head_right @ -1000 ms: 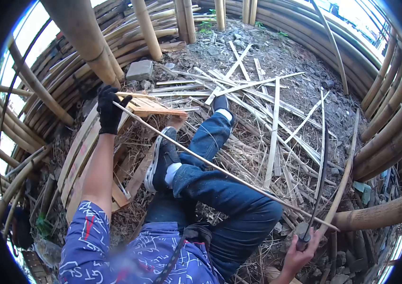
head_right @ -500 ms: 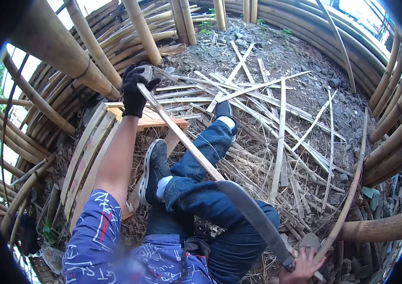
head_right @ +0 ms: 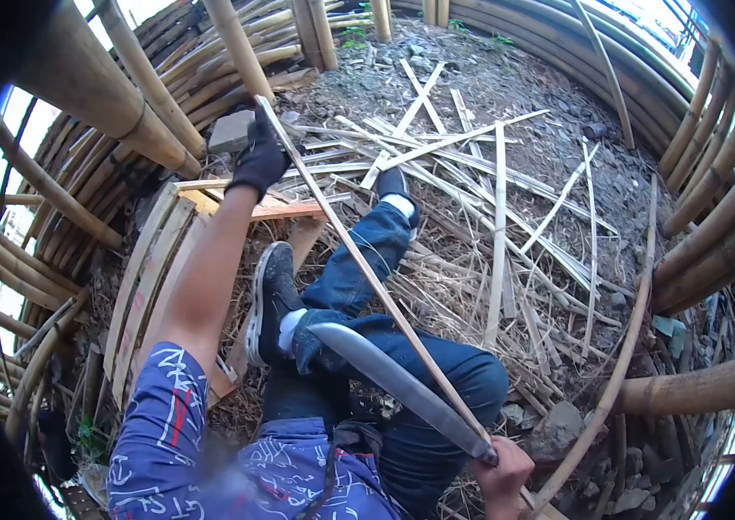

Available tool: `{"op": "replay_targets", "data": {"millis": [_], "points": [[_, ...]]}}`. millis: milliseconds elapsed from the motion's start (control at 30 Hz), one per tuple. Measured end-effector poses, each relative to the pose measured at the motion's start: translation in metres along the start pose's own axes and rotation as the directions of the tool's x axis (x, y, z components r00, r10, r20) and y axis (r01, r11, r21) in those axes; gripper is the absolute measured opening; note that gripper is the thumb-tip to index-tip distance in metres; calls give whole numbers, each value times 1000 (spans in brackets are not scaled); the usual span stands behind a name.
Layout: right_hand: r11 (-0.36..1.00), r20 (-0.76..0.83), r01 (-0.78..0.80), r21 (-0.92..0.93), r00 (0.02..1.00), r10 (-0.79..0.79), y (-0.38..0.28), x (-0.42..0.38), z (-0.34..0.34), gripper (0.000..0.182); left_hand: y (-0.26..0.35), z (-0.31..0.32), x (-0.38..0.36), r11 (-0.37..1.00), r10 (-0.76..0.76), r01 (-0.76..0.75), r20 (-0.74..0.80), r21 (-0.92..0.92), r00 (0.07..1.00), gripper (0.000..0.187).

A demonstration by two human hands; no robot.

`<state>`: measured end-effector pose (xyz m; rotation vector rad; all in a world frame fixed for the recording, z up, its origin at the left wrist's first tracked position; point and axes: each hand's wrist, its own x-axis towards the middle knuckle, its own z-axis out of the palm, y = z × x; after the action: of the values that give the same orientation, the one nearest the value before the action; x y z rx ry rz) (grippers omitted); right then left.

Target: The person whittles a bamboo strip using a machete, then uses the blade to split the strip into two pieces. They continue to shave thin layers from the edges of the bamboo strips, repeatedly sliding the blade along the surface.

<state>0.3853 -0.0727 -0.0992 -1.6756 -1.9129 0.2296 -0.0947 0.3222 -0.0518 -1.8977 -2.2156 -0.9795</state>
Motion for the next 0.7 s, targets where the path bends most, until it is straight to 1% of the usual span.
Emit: {"op": "replay_targets", "data": {"millis": [33, 67, 100, 133, 167, 200, 233, 267, 300, 333, 400, 433, 467, 500, 533, 567, 633, 667, 700], "points": [[1000, -1, 1, 12, 1000, -1, -3, 3, 3, 16, 3, 12, -9, 983, -143, 157, 143, -91, 979, 92], [1000, 1, 2, 29, 1000, -2, -7, 5, 6, 17, 2, 28, -19, 936, -265, 319, 297, -150, 917, 90], [1000, 3, -4, 26, 1000, 4, -12, 7, 7, 17, -34, 75, -38, 918, 183, 14, 452, -397, 873, 80], [999, 19, 0, 46, 1000, -1, -16, 11, 8, 17, -66, 114, -57, 725, 603, -211, 456, -656, 655, 74], [998, 34, 5, 67, 999, -7, -20, 15, 10, 18, -47, 116, -83, 572, 726, -177, 394, -801, 563, 63], [998, 31, 4, 66, 999, -6, -25, 18, 14, 18, -14, 119, -113, 396, 829, -121, 298, -910, 472, 55], [998, 56, 7, 60, 998, -11, -29, 20, 17, 18, 13, 115, -134, 394, 830, -119, 297, -911, 472, 55], [999, 81, 10, 52, 997, -15, -31, 20, 19, 18, 42, 108, -151, 344, 637, 373, 506, -862, 581, 47], [998, 124, -14, 61, 992, 6, -31, 18, 22, 17, 69, 103, -169, 131, 436, 763, 728, -633, 529, 40], [999, 120, -11, 53, 993, 4, -34, 13, 23, 17, 88, 102, -184, -181, 285, 939, 898, -293, 335, 33], [999, 223, -12, 31, 975, 4, -37, 8, 30, 18, 113, 109, -197, -70, 161, 894, 880, -442, 447, 20], [998, 187, 2, 66, 982, -14, -36, 3, 33, 19, 122, 105, -199, -155, 167, 882, 868, -445, 468, 24], [995, 158, 11, 100, 987, -27, -35, -2, 34, 20, 127, 107, -197, -164, 211, 884, 859, -438, 466, 30], [990, 226, -90, 111, 972, 63, -39, -5, 28, 22, 128, 110, -195, -204, 273, 868, 825, -453, 494, 31], [990, 222, -91, 110, 973, 65, -41, -5, 28, 22, 128, 113, -195, -240, 330, 856, 790, -459, 516, 32], [982, 181, -116, 150, 980, 88, -43, -8, 28, 22, 128, 116, -200, -233, 334, 860, 793, -454, 509, 32], [967, 122, -157, 200, 983, 134, -45, -17, 31, 22, 135, 109, -211, -358, 192, 827, 833, -433, 519, 39], [965, 125, -170, 201, 981, 147, -46, -21, 33, 22, 143, 106, -221, -353, 194, 834, 839, -424, 508, 39], [923, 140, -283, 261, 957, 254, -48, -23, 35, 22, 153, 104, -236, -270, 227, 871, 852, -410, 471, 41]]}}
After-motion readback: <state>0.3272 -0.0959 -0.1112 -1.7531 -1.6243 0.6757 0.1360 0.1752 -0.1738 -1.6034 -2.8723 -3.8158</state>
